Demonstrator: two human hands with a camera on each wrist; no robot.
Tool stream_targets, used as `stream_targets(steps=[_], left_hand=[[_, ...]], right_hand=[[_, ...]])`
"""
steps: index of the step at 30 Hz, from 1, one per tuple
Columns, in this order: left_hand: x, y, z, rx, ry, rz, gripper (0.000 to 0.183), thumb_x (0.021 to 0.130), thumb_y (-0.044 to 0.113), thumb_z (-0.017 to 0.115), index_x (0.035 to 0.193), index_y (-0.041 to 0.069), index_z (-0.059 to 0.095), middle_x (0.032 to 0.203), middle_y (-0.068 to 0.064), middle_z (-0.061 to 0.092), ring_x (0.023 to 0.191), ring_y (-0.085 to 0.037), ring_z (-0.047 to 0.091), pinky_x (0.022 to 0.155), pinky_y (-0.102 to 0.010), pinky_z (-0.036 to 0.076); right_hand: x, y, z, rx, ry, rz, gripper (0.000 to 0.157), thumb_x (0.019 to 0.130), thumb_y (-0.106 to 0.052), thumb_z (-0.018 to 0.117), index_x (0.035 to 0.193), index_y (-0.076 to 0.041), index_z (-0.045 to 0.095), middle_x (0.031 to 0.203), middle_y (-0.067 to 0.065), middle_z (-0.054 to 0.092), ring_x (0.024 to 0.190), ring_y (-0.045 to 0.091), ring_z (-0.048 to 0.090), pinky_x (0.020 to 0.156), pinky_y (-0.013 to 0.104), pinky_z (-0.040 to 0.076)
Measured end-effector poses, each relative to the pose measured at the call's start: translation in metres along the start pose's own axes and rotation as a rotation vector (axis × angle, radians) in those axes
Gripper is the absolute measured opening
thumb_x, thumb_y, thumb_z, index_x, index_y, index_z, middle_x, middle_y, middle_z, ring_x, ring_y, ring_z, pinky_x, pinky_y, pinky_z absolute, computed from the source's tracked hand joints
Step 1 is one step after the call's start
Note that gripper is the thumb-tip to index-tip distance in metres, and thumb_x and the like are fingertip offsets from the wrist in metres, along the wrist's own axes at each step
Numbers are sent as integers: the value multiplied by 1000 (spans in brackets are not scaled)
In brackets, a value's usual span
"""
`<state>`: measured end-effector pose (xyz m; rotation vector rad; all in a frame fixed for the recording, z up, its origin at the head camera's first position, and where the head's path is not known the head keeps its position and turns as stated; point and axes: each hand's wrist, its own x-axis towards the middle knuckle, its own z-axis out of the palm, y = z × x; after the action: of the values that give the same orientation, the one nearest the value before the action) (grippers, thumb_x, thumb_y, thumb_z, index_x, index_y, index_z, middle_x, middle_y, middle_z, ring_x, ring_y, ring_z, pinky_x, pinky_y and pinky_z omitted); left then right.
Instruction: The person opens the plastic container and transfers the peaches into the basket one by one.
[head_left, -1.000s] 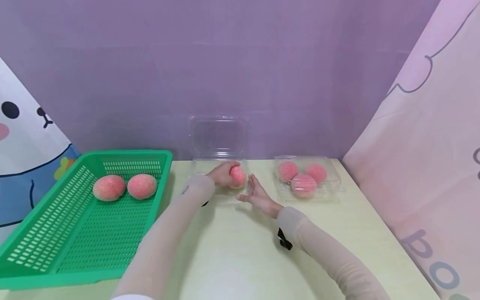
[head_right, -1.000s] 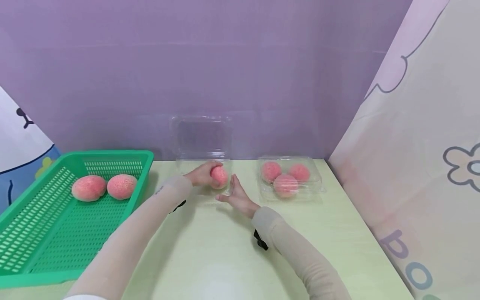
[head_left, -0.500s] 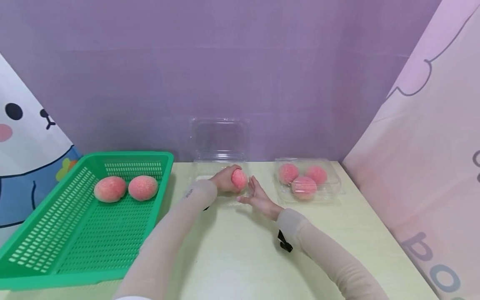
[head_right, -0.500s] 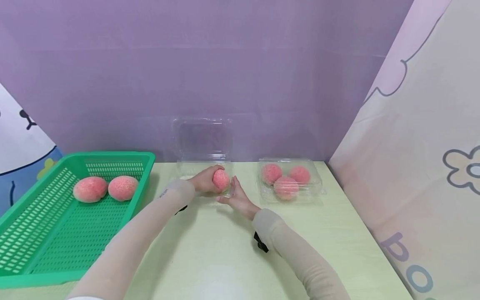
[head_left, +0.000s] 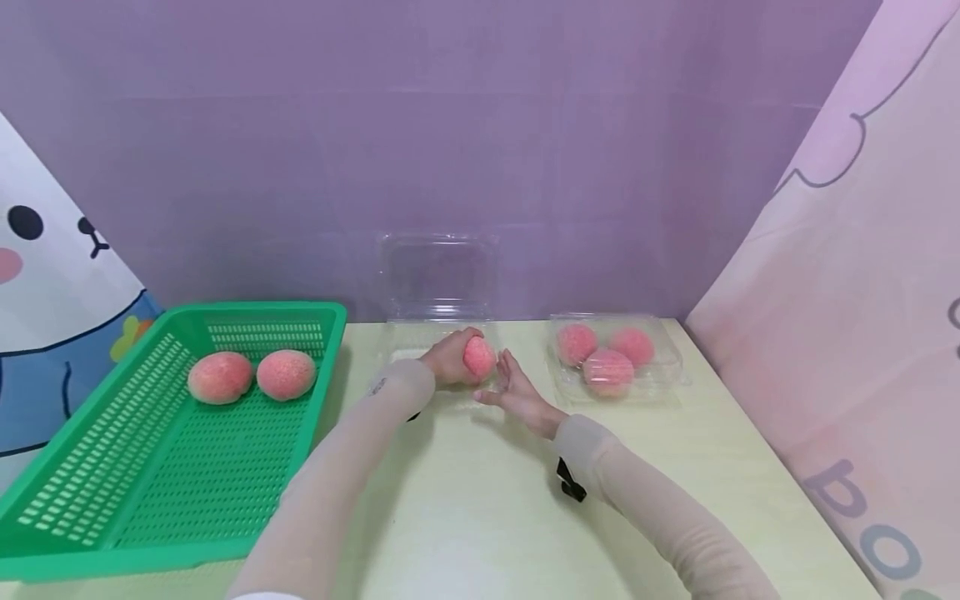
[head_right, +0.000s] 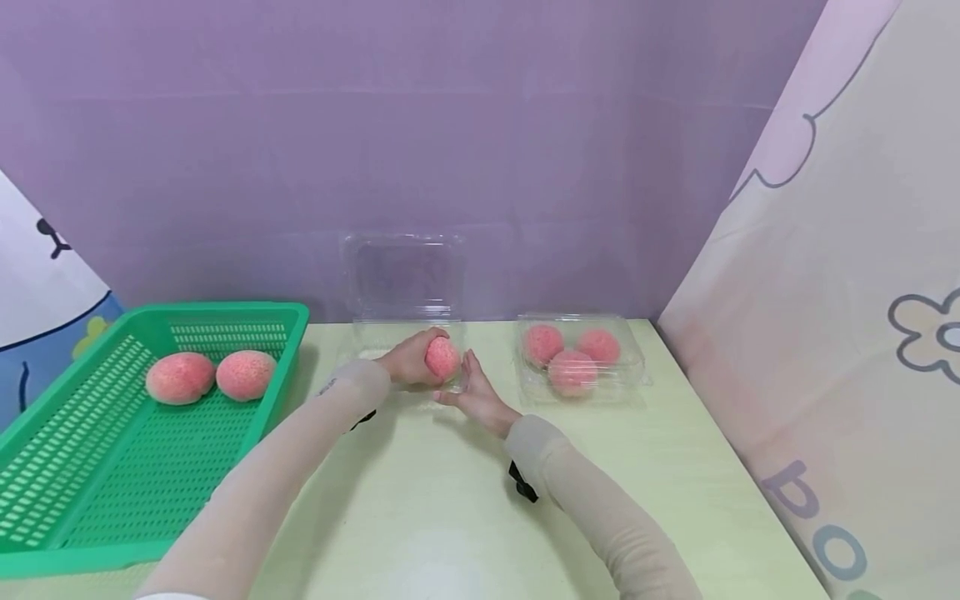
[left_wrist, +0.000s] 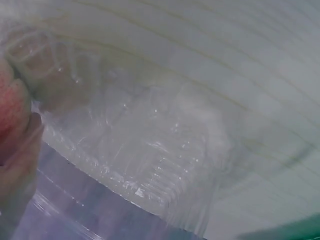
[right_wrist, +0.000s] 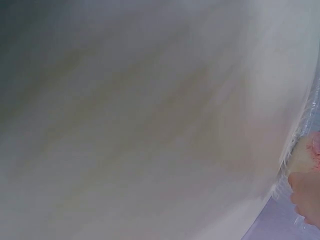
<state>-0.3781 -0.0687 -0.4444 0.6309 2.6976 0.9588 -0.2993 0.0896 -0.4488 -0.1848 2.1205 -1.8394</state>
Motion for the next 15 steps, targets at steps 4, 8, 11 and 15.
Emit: stream_targets(steps=[4,8,11,15], left_hand=[[-2,0,2,8,-6,3,82,62,15,81,133,11,41,123,-9,53,112,-24,52,97,-40,43],[-4,1,2,26,-12,-9,81,63,17,81,133,11,40,123,-9,53,112,-24,52,97,-40,43],[-6,5,-1,24,-7,-31,82,63,16,81,134,13,40,124,-7,52,112,-23,52,96,-39,44],[-5,11,-9,-20,17,-60,85,61,12,81,135,14,38,127,-5,50,113,-22,51,97,-40,43]], right_hand=[[-2,1,1,-1,4,3,101,81,-7,66,146,-9,-12,155,10,-4,142,24,-1,114,40,10],[-3,3,1,-3,-8,7,101,82,-7,65,146,-9,-12,154,10,-5,142,24,-1,114,40,9],[-8,-5,2,10,-27,7,100,82,-6,65,145,-8,-13,154,10,-7,142,25,-3,114,40,8],[-8,-12,-1,-2,-40,14,102,82,-7,65,145,-7,-16,154,10,-10,141,25,-6,114,41,5]])
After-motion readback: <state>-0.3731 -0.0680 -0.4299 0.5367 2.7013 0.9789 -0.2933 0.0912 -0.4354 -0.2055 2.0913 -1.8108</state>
